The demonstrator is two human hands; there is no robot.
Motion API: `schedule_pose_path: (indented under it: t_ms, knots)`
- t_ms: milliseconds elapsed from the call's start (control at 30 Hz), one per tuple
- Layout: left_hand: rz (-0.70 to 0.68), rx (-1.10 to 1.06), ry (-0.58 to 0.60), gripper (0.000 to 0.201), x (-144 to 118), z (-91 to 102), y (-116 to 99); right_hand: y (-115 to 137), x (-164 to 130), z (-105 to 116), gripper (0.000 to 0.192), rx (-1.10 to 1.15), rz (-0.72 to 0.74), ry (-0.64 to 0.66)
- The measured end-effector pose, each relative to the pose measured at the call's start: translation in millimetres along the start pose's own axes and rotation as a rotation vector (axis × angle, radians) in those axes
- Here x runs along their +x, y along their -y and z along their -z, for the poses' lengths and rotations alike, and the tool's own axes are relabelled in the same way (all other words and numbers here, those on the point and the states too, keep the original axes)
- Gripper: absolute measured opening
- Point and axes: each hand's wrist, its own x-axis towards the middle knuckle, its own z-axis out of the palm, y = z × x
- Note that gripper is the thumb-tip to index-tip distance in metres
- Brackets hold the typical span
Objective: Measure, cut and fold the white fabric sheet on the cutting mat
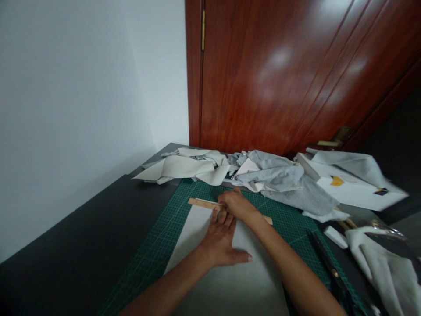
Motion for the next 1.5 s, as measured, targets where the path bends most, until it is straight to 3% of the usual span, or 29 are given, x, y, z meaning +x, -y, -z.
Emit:
schedule_pose_path:
  t_ms: [400, 733, 1233, 1500]
  knots:
    - [0.009, -0.041, 0.012, 0.132, 1, -3.9, 2, -6, 1, -1, 0.021, -0.053, 0.007, 0.054]
    - [0.005, -0.025, 0.009, 0.125, 2, -4.5, 3, 8, -12, -2, 0.02, -0.109, -0.017, 0.012]
    - [0.034, -0.007, 0.059, 0.13, 3, -1.9, 1, -6, -34, 10, 0.019, -0.104, -0.071, 0.033]
    - [0.037, 0.024, 0.059, 0.125, 4, -2.6, 1, -31, -69, 6, 0.024, -0.18, -0.1, 0.005]
